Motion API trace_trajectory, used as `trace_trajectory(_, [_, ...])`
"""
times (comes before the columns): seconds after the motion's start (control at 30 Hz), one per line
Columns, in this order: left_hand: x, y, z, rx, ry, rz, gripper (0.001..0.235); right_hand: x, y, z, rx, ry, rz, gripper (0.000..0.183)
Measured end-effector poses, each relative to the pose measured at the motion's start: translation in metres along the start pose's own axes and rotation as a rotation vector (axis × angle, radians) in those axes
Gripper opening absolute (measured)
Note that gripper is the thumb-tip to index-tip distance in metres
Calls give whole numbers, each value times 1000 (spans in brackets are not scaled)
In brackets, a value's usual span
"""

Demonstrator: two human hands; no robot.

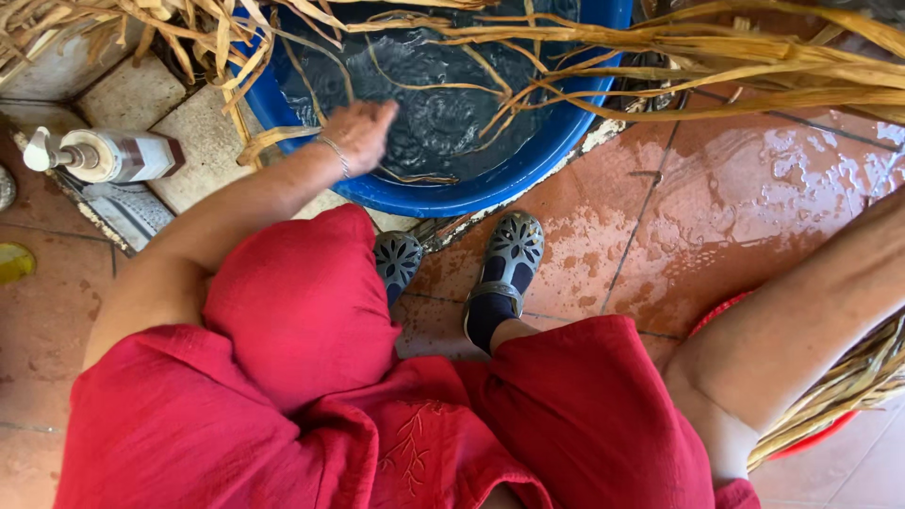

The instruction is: The person sits on a tiled floor and repeatedly dips long dried plant strips into a blue basin of water, then pulls them apart by hand to separate fibers. The separated strips are placed into a red basket beside the basin.

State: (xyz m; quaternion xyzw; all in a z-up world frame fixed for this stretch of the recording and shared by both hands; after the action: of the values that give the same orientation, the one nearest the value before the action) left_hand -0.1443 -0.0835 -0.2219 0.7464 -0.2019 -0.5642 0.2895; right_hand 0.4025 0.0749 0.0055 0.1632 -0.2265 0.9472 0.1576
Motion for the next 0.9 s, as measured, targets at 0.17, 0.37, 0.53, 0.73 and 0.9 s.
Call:
trace_trajectory(0.17, [64,18,-54,151,-30,256,42,78,36,12,41,25,180,23])
trace_trajectory(0.37, [21,-4,-24,-16,-173,311,43,126,102,-15,214,-22,171,20])
trace_trajectory(0.53, [-82,-13,-32,90,842,135,14,143,110,-38,274,68,267,24])
trace_trajectory(0.73, [-152,22,-150,569,1216,199,10,182,149,-43,459,145,347,23])
trace_trajectory(0.9, [-193,61,-210,642,1086,180,9,199,135,-17,426,64,324,25])
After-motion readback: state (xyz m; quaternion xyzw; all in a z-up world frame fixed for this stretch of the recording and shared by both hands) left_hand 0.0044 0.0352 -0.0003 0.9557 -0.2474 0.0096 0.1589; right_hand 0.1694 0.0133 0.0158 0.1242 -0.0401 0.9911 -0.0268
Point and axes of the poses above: each hand's wrist, its own y-axis away from the middle knuckle, its own x-axis out of the palm, z = x × y, the point moved 4 cm from there along -y, towards the middle knuckle, and after that the axes turned 14 degrees about -x, right-handed, at the moved point
